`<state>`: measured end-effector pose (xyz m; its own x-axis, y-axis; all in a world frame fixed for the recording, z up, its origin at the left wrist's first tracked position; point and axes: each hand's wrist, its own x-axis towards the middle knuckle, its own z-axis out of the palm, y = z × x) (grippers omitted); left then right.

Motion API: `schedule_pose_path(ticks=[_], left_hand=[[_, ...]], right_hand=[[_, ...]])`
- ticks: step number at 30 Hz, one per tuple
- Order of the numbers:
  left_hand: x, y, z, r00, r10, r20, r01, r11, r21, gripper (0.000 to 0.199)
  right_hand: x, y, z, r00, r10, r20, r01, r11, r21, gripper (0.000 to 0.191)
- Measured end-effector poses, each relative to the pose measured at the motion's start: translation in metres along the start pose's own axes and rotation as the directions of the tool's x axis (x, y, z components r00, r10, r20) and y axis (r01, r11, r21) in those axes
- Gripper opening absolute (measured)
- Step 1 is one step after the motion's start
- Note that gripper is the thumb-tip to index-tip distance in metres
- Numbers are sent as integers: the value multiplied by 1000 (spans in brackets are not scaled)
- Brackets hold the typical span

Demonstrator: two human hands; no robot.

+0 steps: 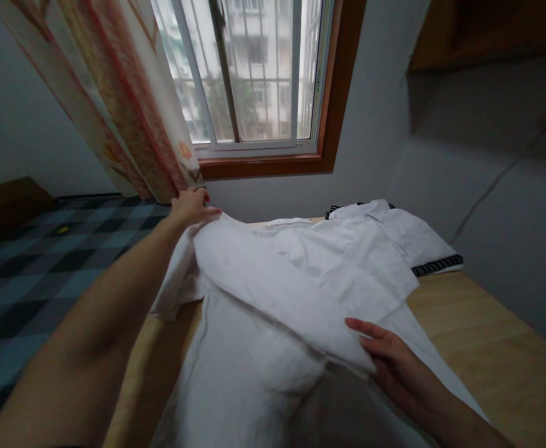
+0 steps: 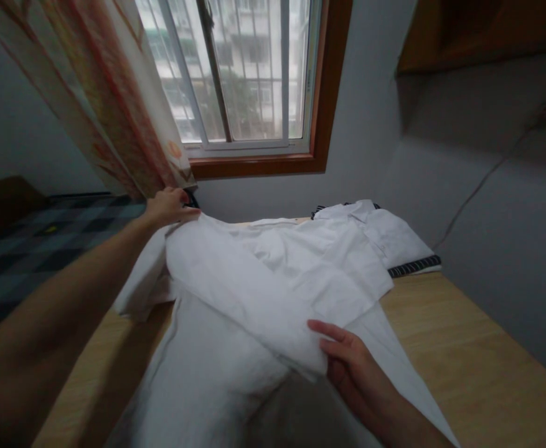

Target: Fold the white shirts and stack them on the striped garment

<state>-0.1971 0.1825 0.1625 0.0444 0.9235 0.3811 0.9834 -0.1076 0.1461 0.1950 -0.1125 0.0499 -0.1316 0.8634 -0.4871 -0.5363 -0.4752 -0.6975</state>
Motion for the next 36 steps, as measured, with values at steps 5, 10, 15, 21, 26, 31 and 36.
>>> schedule_pose_path(ticks=[5,10,15,21,26,31,36], left_hand=[[-48,-2,15,979,91,-183,-103,993,-57,39],[-119,-37,19,975,168,-144,-192,965,-177,53],[-163,-21,37,951,272,-145,-277,961,-14,78],[-170,1,40,951,209,-227,-159,963,219,72],[-169,-3,30,913,374,-166,-309,896,319,58],[-159,-12,35,877,274,-395,-169,945,280,50],[-151,-36,37,807,174,-564,-55,973,223,28]], right_hand=[[13,3,-5,1000,13,-8,-12,993,116,37],[18,11,-13,1000,17,6,-17,992,125,39],[13,12,-11,1000,7,29,-11,993,114,42],[2,-4,-5,995,-43,87,31,990,138,40],[-6,-26,2,985,-152,82,132,969,209,38],[-9,-29,9,977,-183,113,154,962,227,39],[-9,-18,5,979,-145,142,116,974,194,40]])
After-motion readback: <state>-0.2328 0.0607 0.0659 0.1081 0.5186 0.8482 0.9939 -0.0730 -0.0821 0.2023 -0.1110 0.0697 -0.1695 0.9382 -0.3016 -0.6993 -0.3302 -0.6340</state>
